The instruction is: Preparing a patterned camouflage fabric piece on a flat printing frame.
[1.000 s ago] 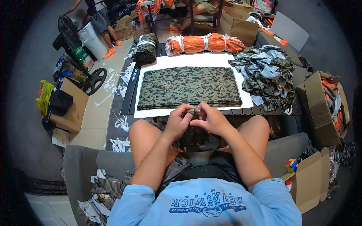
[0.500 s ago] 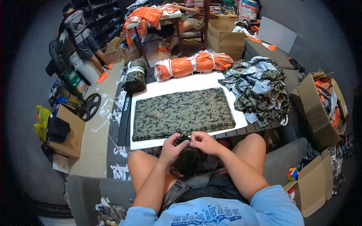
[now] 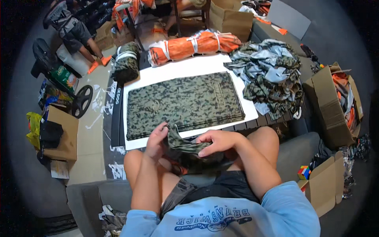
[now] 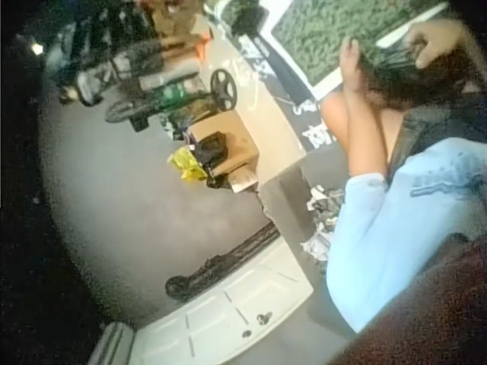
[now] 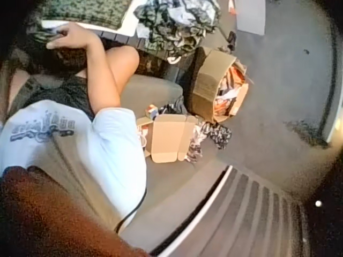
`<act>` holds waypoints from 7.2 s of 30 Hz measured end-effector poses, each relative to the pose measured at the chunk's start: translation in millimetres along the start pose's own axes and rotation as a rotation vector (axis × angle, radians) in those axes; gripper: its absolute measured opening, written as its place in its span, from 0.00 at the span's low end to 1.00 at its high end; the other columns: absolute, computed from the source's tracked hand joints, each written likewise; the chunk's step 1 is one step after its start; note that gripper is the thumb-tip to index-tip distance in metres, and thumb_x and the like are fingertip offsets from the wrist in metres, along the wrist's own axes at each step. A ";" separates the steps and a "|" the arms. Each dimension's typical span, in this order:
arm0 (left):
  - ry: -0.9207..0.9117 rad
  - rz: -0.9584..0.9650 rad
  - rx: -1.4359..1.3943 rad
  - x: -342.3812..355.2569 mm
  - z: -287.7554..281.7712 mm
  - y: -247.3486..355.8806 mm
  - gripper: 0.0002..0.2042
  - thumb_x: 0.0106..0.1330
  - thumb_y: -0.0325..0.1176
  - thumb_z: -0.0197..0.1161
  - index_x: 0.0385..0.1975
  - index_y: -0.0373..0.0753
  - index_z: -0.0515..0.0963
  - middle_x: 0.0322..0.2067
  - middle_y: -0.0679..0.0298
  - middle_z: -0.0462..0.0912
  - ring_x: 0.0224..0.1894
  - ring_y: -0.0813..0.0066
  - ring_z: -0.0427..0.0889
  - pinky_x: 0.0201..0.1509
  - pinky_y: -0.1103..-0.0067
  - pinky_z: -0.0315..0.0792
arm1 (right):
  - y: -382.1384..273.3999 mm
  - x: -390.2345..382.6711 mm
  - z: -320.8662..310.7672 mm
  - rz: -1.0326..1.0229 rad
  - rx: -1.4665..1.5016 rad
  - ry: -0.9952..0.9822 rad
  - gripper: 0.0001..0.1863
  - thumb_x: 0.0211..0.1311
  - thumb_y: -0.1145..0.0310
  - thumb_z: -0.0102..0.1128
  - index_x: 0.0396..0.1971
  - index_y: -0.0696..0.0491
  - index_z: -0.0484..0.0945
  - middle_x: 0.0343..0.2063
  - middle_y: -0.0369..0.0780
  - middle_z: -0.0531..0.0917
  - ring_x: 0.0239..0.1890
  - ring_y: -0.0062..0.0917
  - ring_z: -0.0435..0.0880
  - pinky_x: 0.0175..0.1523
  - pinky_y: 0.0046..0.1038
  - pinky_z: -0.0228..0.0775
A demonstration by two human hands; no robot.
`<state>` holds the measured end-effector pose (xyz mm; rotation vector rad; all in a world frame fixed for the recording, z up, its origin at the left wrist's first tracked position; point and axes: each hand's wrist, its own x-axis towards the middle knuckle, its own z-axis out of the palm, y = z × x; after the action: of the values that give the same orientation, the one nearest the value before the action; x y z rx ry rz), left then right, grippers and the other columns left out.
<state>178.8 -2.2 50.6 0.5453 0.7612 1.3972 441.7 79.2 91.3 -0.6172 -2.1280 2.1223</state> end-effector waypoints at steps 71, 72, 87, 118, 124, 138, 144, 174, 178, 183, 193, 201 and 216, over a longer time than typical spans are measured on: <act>-0.181 0.789 0.461 -482.1 397.0 232.1 0.18 0.75 0.45 0.56 0.59 0.47 0.74 0.33 0.69 0.83 0.27 0.78 0.80 0.30 0.78 0.75 | -109.4 -202.1 352.4 -0.463 0.261 0.084 0.26 0.70 0.49 0.58 0.56 0.54 0.76 0.45 0.36 0.85 0.30 0.16 0.79 0.38 0.13 0.68; -0.178 0.793 0.464 -484.1 391.3 241.3 0.18 0.75 0.45 0.56 0.59 0.47 0.74 0.33 0.69 0.83 0.27 0.78 0.80 0.30 0.78 0.75 | -108.6 -203.7 348.0 -0.457 0.271 0.141 0.26 0.71 0.50 0.57 0.57 0.55 0.76 0.47 0.37 0.85 0.34 0.18 0.82 0.43 0.17 0.71; -0.263 0.880 0.555 -458.5 296.8 296.9 0.17 0.79 0.45 0.49 0.41 0.39 0.80 0.39 0.63 0.86 0.34 0.77 0.85 0.38 0.77 0.78 | -78.0 -185.5 423.9 -0.429 0.840 0.023 0.23 0.72 0.54 0.54 0.60 0.51 0.75 0.58 0.44 0.80 0.59 0.30 0.80 0.66 0.41 0.68; 0.000 0.489 0.426 -421.8 46.3 218.7 0.16 0.73 0.45 0.59 0.47 0.39 0.80 0.41 0.62 0.87 0.36 0.72 0.87 0.40 0.78 0.79 | -88.7 -248.8 204.2 -0.572 0.656 0.418 0.18 0.74 0.57 0.52 0.56 0.51 0.75 0.51 0.43 0.84 0.46 0.29 0.86 0.51 0.34 0.79; 0.203 0.462 0.382 -495.4 -48.5 77.1 0.17 0.73 0.42 0.59 0.49 0.34 0.79 0.44 0.59 0.86 0.38 0.72 0.87 0.40 0.81 0.79 | -16.7 -215.0 262.4 -0.352 0.605 0.731 0.18 0.73 0.61 0.54 0.58 0.52 0.75 0.52 0.42 0.83 0.50 0.28 0.84 0.55 0.31 0.73; -0.387 0.474 1.168 -464.7 167.7 87.5 0.22 0.58 0.31 0.71 0.52 0.32 0.78 0.41 0.62 0.83 0.42 0.78 0.78 0.51 0.83 0.71 | -219.4 -213.7 399.3 -0.509 -1.174 0.179 0.07 0.63 0.68 0.62 0.36 0.55 0.84 0.21 0.33 0.80 0.21 0.23 0.68 0.30 0.27 0.64; -0.315 0.290 1.505 -454.2 188.7 146.9 0.06 0.60 0.29 0.69 0.34 0.35 0.84 0.26 0.73 0.81 0.26 0.88 0.70 0.31 0.88 0.63 | -263.3 -233.1 361.4 -0.541 -1.218 0.370 0.10 0.61 0.65 0.66 0.37 0.56 0.86 0.25 0.32 0.82 0.24 0.19 0.71 0.33 0.24 0.67; 0.221 0.907 2.013 -444.7 140.6 298.0 0.09 0.68 0.34 0.65 0.31 0.35 0.80 0.28 0.70 0.79 0.28 0.82 0.68 0.36 0.83 0.65 | -306.8 -245.3 218.8 -0.433 -1.412 0.901 0.10 0.61 0.76 0.54 0.36 0.54 0.85 0.29 0.38 0.87 0.27 0.31 0.78 0.37 0.30 0.72; 0.235 0.801 2.000 -425.7 112.7 311.0 0.08 0.67 0.35 0.65 0.30 0.37 0.79 0.27 0.72 0.76 0.29 0.84 0.67 0.36 0.82 0.64 | -311.2 -247.9 222.3 -0.476 -1.477 0.914 0.09 0.56 0.76 0.57 0.33 0.53 0.86 0.26 0.38 0.86 0.25 0.30 0.76 0.36 0.31 0.71; 0.075 0.745 1.650 -415.3 107.4 304.4 0.08 0.66 0.36 0.67 0.28 0.41 0.76 0.25 0.75 0.72 0.29 0.85 0.65 0.35 0.83 0.63 | -307.1 -265.7 240.1 -0.620 -1.420 0.862 0.09 0.57 0.76 0.58 0.35 0.53 0.86 0.25 0.38 0.85 0.25 0.29 0.76 0.36 0.30 0.70; -0.214 -0.122 1.965 -485.5 92.5 170.8 0.06 0.58 0.30 0.69 0.24 0.37 0.80 0.17 0.69 0.73 0.21 0.79 0.68 0.29 0.80 0.68 | -218.0 -374.8 260.8 -0.639 -1.321 0.585 0.10 0.63 0.78 0.58 0.42 0.57 0.83 0.29 0.34 0.83 0.25 0.16 0.72 0.33 0.21 0.66; -0.248 0.298 1.409 -465.1 -60.6 174.7 0.04 0.63 0.28 0.64 0.29 0.36 0.85 0.35 0.65 0.81 0.36 0.77 0.74 0.42 0.78 0.69 | -142.3 -386.1 262.6 -0.206 -0.870 0.589 0.08 0.57 0.78 0.68 0.38 0.57 0.86 0.28 0.33 0.83 0.28 0.16 0.76 0.37 0.17 0.69; 0.114 0.539 0.382 -211.4 -26.5 190.9 0.16 0.76 0.34 0.50 0.58 0.37 0.76 0.54 0.60 0.81 0.53 0.70 0.80 0.59 0.77 0.71 | -90.2 -239.0 58.7 -0.356 0.088 0.943 0.21 0.66 0.59 0.66 0.54 0.56 0.80 0.45 0.39 0.86 0.43 0.23 0.83 0.48 0.24 0.74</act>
<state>31.2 -191.4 206.3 1.0304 1.0313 1.7981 620.8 -51.6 230.9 -0.9016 -1.4571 1.3144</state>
